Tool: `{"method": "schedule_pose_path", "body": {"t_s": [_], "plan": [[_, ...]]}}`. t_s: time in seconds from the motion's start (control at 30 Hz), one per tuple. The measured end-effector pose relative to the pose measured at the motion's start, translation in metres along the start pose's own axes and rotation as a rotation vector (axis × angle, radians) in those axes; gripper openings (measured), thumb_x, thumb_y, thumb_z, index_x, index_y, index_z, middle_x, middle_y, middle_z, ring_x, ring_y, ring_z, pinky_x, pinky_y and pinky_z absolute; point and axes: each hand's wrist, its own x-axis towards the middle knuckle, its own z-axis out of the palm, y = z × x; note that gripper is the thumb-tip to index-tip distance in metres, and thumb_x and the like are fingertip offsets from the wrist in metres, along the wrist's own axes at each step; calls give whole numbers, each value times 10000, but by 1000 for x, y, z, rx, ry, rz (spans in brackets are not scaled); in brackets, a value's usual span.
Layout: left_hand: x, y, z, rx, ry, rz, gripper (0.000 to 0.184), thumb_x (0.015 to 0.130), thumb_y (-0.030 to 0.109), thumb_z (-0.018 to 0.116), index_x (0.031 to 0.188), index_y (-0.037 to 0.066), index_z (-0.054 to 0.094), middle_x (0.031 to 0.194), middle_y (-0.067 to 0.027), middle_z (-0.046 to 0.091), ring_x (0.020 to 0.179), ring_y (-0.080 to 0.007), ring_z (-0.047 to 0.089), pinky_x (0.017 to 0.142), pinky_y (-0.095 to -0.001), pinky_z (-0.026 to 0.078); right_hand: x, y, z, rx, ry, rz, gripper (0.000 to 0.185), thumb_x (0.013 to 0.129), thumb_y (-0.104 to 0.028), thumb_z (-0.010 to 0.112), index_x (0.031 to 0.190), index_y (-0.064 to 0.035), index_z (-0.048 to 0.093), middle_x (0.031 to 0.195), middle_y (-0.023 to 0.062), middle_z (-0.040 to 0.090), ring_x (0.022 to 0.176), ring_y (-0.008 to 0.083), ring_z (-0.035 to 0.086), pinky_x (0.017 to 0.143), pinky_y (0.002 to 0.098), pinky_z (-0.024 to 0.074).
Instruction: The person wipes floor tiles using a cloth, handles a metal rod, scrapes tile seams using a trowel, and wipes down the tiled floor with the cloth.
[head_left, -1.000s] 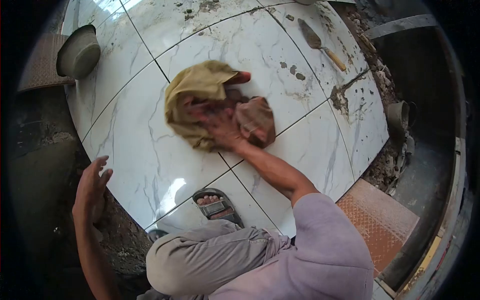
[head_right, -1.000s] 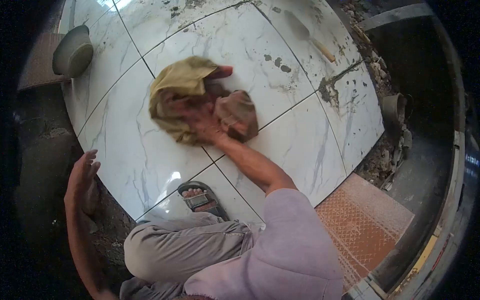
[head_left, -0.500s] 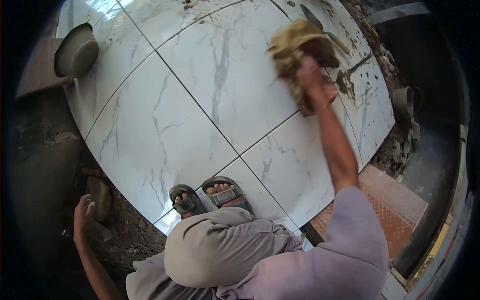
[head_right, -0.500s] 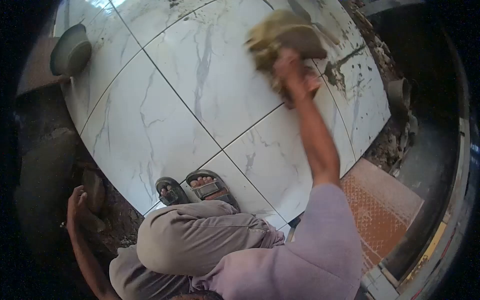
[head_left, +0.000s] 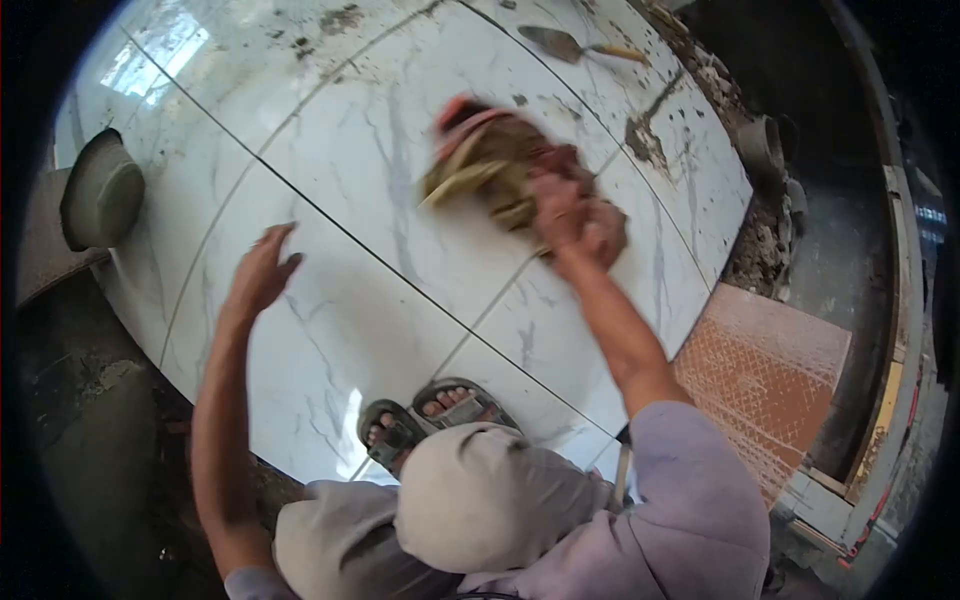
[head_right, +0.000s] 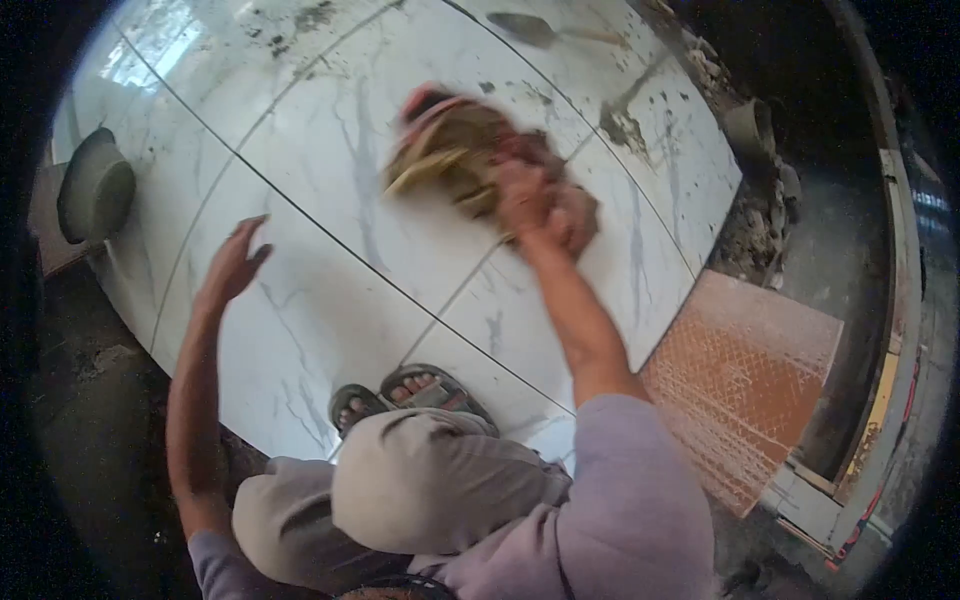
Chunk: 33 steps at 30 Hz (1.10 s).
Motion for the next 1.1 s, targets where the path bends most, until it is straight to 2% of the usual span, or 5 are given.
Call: {"method": "schedule_pose_path", "body": {"t_s": [0.2,0.43,0.5,0.73,1.1], "plan": [[59,-5,38,144,1,-31,754,796,268,691,1452,241,319,1530,-139,240,1373,-367,295,1053,-515,341,133,68,-89,60,-267,497,394,826,-185,565,1172,3,547,1076,257,610,1040,428,567,887,436,453],[63,-22,19,115,-37,-53,977,664,350,805,1470,181,281,1561,-86,176,1418,-302,219,1074,-495,329,35,-135,-71,-106,-616,-246,474,691,-163,581,1133,5,563,1124,236,554,1148,466,447,918,587,360],[63,-26,21,92,-35,-55,983,658,334,811,1469,168,281,1560,-90,177,1418,-307,219,1076,-484,330,10,-195,-63,102,-257,-560,494,753,-158,512,1242,-118,561,1119,195,538,1046,409,457,807,626,379],[68,-31,27,114,49,-44,1009,591,282,856,1436,132,326,1541,-96,233,1394,-305,281,1047,-437,387,179,-116,-51,103,-609,109,535,729,12,491,1241,-140,529,1237,152,549,1074,369,550,895,469,463],[79,-46,11,110,-90,34,995,549,86,842,1412,163,353,1517,-96,284,1366,-304,335,1014,-414,446,307,-165,-195,536,-313,-165,452,751,-45,556,1203,-52,550,1167,190,586,1126,368,529,942,414,436]]}}
